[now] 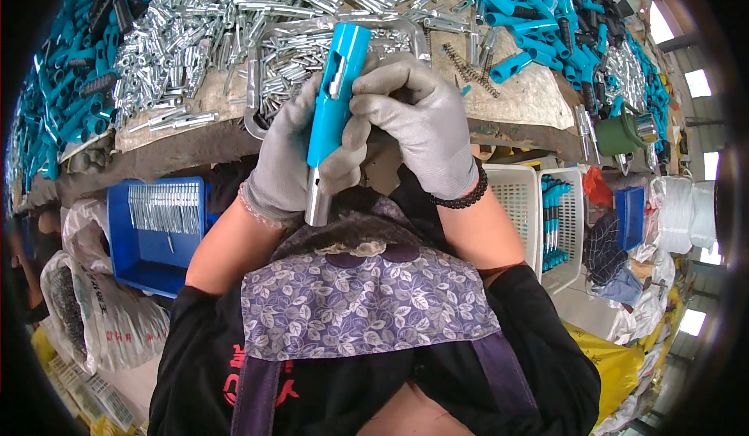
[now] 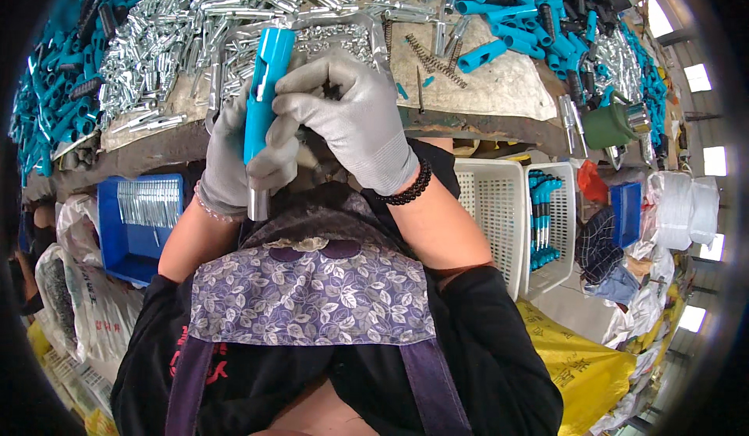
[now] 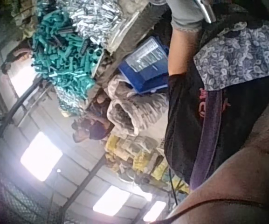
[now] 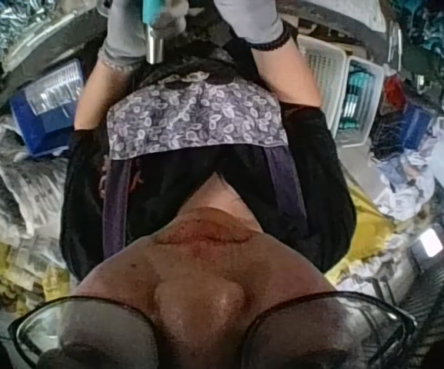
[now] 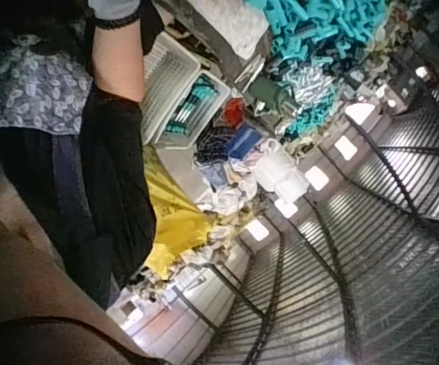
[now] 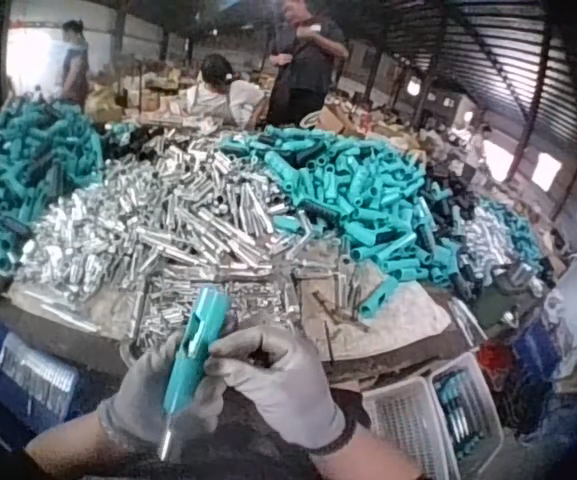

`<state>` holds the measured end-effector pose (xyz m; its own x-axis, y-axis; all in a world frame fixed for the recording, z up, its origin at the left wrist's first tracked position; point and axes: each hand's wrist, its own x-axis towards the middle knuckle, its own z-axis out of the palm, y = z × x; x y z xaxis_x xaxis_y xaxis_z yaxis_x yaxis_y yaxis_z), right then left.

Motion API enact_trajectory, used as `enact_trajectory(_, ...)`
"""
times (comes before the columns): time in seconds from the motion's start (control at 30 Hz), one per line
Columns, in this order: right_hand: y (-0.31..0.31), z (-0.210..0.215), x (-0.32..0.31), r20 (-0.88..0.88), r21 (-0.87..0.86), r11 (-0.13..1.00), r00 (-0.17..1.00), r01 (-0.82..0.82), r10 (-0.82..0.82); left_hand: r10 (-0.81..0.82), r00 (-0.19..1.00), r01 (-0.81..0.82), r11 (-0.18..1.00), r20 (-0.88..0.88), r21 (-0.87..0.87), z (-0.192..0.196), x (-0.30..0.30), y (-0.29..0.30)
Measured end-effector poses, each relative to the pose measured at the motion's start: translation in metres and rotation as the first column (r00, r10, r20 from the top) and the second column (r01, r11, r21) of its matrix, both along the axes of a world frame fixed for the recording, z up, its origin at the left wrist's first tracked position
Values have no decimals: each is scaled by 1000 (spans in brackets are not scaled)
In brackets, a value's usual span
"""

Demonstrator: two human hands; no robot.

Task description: Assembling hand tools by inserting metal shafts and internal components into plastic screwdriver-style handles.

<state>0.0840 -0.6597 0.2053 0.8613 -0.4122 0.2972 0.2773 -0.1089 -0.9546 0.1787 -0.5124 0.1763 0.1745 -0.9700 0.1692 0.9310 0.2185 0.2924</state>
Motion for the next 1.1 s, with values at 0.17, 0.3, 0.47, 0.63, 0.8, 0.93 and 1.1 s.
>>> enact_trajectory(0.17,4,0,-8,-36,413,891,974,-190,224,7,983,-22,996,183,81,-5,-6,7)
enact_trajectory(0.3,13,-5,-1,47,511,780,918,-362,395,-61,976,55,998,208,34,-7,-5,16)
enact_trajectory(0.47,9,-23,0,-123,195,873,872,-447,474,448,510,-756,641,734,133,43,-8,3)
enact_trajectory(0.63,41,-25,10,-191,630,636,705,-446,683,452,713,-646,722,537,249,52,6,3)
enact_trajectory(0.8,61,-26,12,-323,255,923,874,-289,363,532,689,-700,665,492,261,44,15,9)
enact_trajectory(0.93,58,-6,12,-453,-409,856,885,-315,109,539,672,-713,657,508,245,40,17,24)
enact_trajectory(1.1,19,18,43,115,-172,971,976,-165,186,327,732,-543,810,598,221,42,8,56)
